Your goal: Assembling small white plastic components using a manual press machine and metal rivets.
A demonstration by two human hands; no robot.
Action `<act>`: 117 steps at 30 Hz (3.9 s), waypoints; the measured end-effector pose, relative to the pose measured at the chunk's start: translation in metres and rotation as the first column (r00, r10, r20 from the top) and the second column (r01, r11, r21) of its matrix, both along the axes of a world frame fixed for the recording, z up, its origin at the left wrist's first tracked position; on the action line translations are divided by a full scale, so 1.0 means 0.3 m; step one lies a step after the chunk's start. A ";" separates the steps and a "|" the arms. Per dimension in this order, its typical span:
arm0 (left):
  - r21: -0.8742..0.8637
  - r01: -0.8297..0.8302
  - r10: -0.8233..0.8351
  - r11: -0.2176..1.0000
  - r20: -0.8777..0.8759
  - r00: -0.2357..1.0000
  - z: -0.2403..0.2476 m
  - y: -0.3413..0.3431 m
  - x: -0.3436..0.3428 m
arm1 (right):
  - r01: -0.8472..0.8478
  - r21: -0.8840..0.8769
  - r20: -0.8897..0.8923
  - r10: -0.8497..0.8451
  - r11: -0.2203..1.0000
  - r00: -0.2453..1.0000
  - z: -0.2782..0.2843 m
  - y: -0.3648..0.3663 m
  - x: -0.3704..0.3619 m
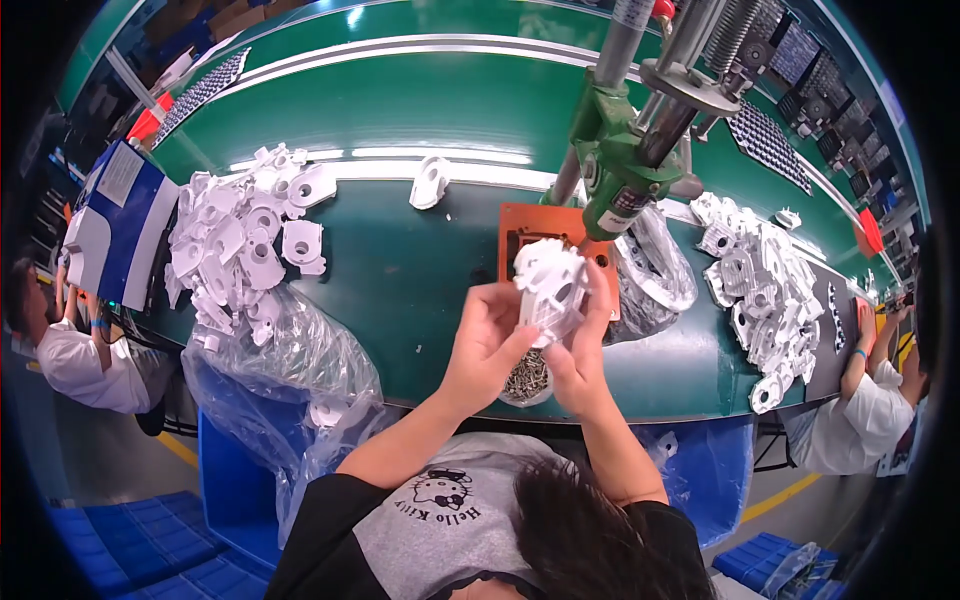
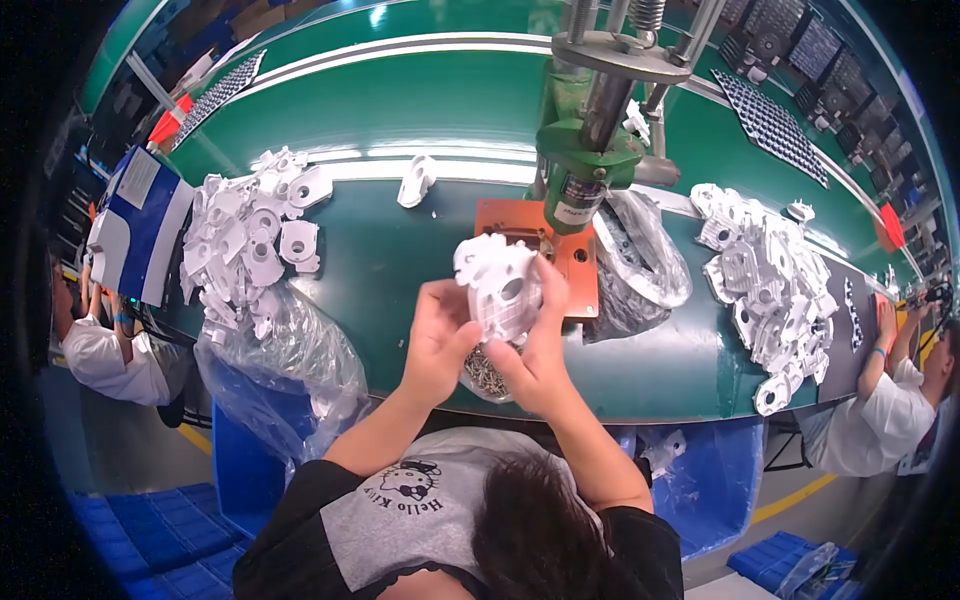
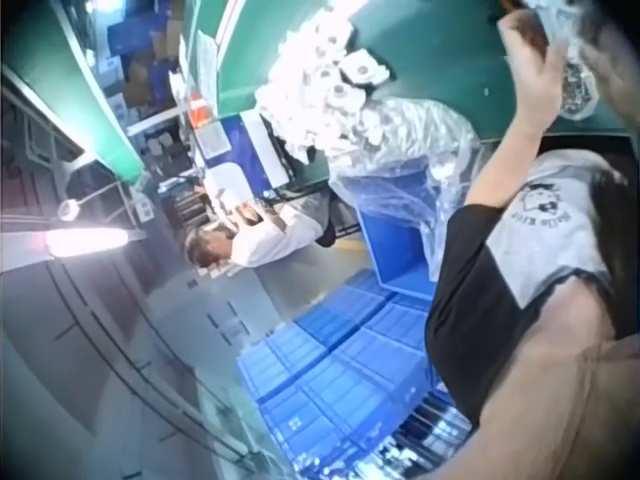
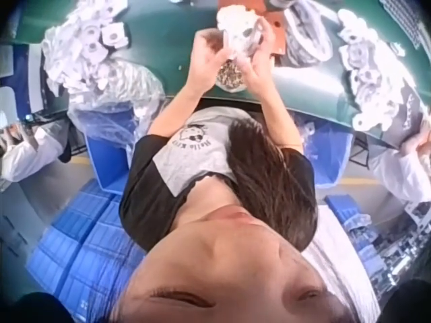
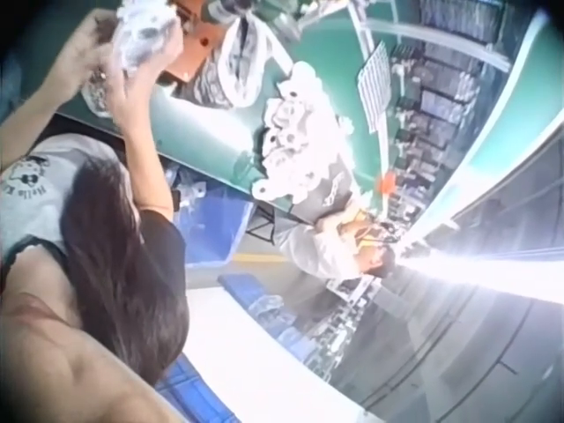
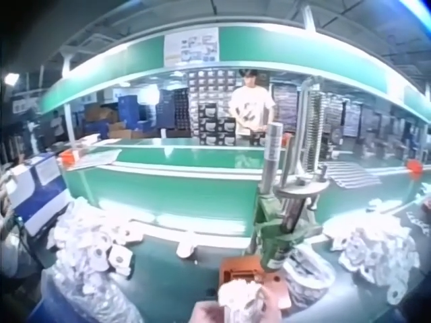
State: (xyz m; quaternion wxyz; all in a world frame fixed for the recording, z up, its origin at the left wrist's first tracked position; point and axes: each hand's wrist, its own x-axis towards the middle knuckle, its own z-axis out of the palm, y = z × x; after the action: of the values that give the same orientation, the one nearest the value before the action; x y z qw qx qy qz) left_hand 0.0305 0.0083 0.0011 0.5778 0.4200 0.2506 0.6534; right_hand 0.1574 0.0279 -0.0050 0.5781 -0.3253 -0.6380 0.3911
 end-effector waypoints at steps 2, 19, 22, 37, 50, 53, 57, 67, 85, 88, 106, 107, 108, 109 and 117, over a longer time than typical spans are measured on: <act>-0.066 -0.026 0.021 0.997 -0.069 0.997 -0.022 -0.001 -0.004 | -0.024 0.020 0.010 0.024 1.000 1.000 -0.003 -0.013 0.013; 0.678 0.296 0.697 0.673 -0.715 0.053 -0.042 0.287 -0.022 | 0.561 0.169 0.707 -0.496 0.810 0.503 -0.207 0.311 0.550; 0.667 0.283 0.674 0.689 -0.733 0.088 -0.056 0.297 -0.027 | 0.578 0.104 0.799 -0.414 0.809 0.435 -0.180 0.330 0.552; 0.646 0.239 0.643 0.725 -0.759 0.098 -0.116 0.289 -0.022 | 0.463 0.244 0.818 -0.437 0.852 0.373 -0.141 0.435 0.502; 0.653 0.117 0.622 0.748 -0.752 0.220 -0.157 0.252 -0.018 | 0.242 -0.075 0.541 -0.165 0.967 0.825 -0.061 0.284 0.189; 0.656 0.089 0.624 0.749 -0.745 0.238 -0.158 0.254 -0.014 | 0.208 0.193 0.559 -0.281 0.959 0.780 -0.073 0.295 0.187; 0.675 0.072 0.640 0.734 -0.724 0.258 -0.181 0.278 -0.009 | 0.214 0.358 0.608 -0.401 0.909 0.685 -0.084 0.308 0.184; 0.725 0.020 0.697 0.688 -0.669 0.258 -0.199 0.268 -0.017 | 0.216 0.444 0.654 -0.480 0.869 0.585 -0.098 0.296 0.161; 0.732 -0.010 0.706 0.681 -0.654 0.271 -0.198 0.264 -0.006 | 0.038 0.483 0.765 -0.444 0.875 0.466 -0.113 0.209 0.160; 0.736 -0.004 0.709 0.677 -0.651 0.271 -0.198 0.262 -0.010 | 0.086 0.416 0.784 -0.404 0.906 0.472 -0.104 0.209 0.153; 0.718 -0.003 0.695 0.696 -0.673 0.252 -0.210 0.266 -0.009 | -0.206 0.185 0.867 -0.061 0.961 0.495 -0.096 -0.115 0.103; 0.717 -0.004 0.695 0.697 -0.674 0.252 -0.210 0.264 -0.009 | -0.210 0.187 0.867 -0.060 0.960 0.494 -0.095 -0.115 0.102; 0.716 -0.005 0.694 0.698 -0.675 0.251 -0.209 0.263 -0.008 | -0.216 0.190 0.870 -0.062 0.958 0.490 -0.094 -0.114 0.101; 0.717 -0.007 0.695 0.697 -0.674 0.250 -0.207 0.262 -0.008 | -0.219 0.194 0.872 -0.065 0.956 0.485 -0.093 -0.114 0.098; 0.706 -0.015 0.687 0.708 -0.683 0.247 -0.203 0.262 -0.011 | -0.217 0.161 0.850 -0.023 0.963 0.526 -0.089 -0.099 0.091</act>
State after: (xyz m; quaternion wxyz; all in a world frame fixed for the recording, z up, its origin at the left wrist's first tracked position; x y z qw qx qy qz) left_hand 0.0272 0.0868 -0.0599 -0.0007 0.7881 0.4157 0.4539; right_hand 0.1846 -0.0019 -0.0318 0.2096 -0.3628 -0.8981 0.1338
